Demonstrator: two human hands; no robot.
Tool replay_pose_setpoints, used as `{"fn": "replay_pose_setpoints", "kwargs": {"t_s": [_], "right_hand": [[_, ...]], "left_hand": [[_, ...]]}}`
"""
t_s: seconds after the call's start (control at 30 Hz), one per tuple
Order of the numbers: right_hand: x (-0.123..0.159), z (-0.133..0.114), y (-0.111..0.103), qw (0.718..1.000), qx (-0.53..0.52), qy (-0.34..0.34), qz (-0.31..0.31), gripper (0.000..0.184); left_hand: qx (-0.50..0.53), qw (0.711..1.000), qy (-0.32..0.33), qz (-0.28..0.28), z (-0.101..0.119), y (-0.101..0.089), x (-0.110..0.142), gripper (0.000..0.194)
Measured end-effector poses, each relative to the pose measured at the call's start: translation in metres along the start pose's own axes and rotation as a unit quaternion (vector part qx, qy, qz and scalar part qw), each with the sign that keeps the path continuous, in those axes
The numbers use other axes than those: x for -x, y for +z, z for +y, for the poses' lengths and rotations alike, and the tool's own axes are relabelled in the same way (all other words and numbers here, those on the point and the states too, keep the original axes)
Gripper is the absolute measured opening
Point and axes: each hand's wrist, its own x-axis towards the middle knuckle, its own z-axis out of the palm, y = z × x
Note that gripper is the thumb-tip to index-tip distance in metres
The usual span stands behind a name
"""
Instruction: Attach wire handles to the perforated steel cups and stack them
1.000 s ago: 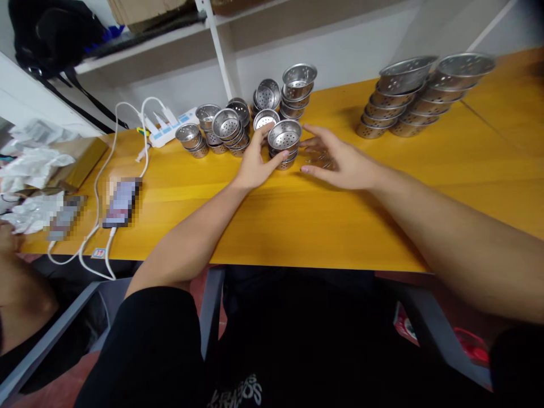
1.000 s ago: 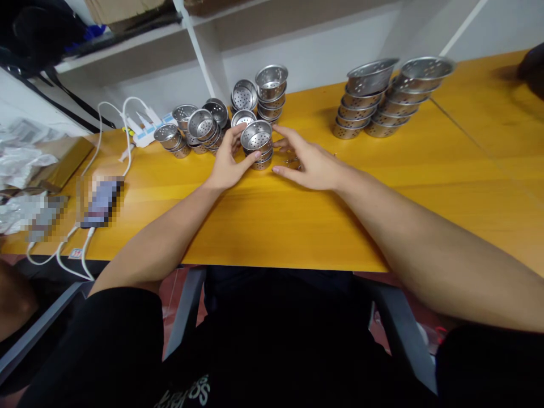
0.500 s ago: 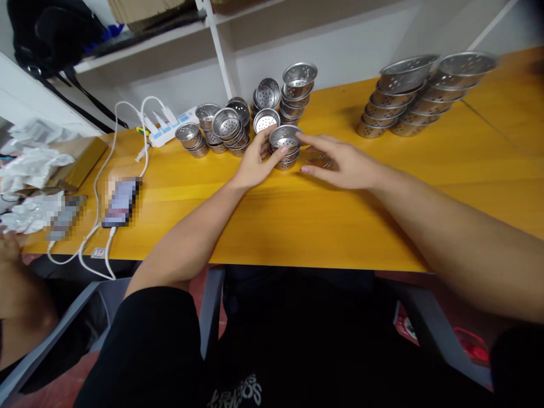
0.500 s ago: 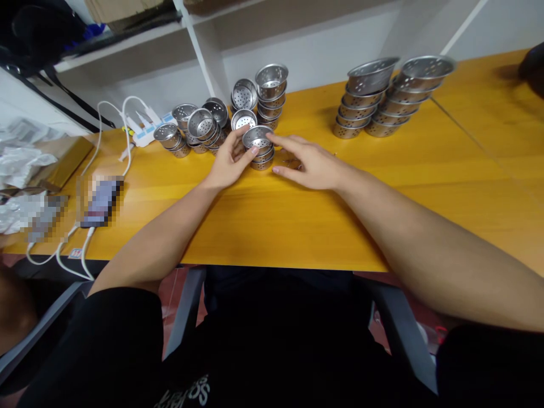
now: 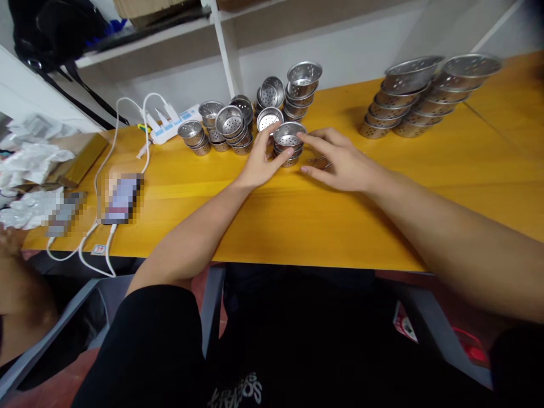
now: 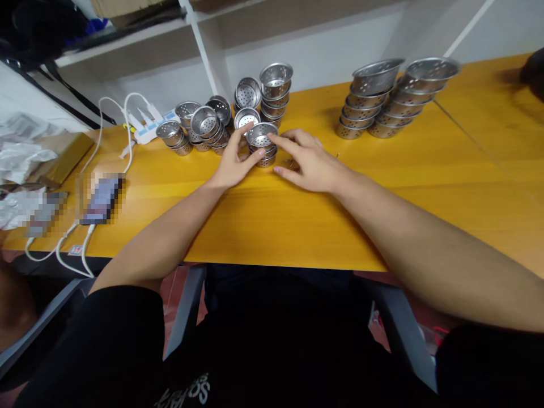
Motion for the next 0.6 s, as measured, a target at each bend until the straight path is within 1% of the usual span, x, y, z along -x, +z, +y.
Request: {"fn": "replay_pose_setpoints", "kwargs": {"t_s": [0.1,0.17,0.23,0.33,0.4,0.47,0.53,0.6], "right_hand": [[0.0,-0.004,0.002,1.0,-0.004,-0.004,0.013,0.097],[0.0,-0.005,0.003,1.0,-0.004,-0.007,0.017,0.095],[0.001,-0.004,0.004,1.0,0.007,-0.007,0.021,0.092],[0.002,0.001,0.004,1.0,0.016,0.005,0.022,0.089],[0.002,0.005,0.004,1.0,0.011,0.008,0.014,0.089],[0.001,0.007,0.005,1.0,0.007,0.003,0.015,0.088],[-0.001,0.007,0.006,1.0,0.003,0.004,0.03,0.088],[-0.002,0.008,0.006,0.999,-0.005,0.015,0.046,0.088]], "left_hand": [[-0.027,0.999,-0.015,0.013,-0.001,0.001,0.005,0.113],[-0.018,0.999,-0.029,0.003,-0.008,0.005,0.005,0.127],[-0.006,0.999,-0.036,-0.022,-0.016,0.01,0.004,0.126],[-0.005,0.998,-0.029,-0.056,-0.023,0.012,0.004,0.109],[-0.006,0.998,-0.017,-0.065,-0.023,0.01,0.004,0.103],[0.007,0.998,-0.003,-0.068,-0.019,0.007,0.005,0.106],[0.029,0.996,0.01,-0.078,-0.016,0.007,0.006,0.11],[0.042,0.995,0.021,-0.086,-0.014,0.009,0.007,0.11]]}}
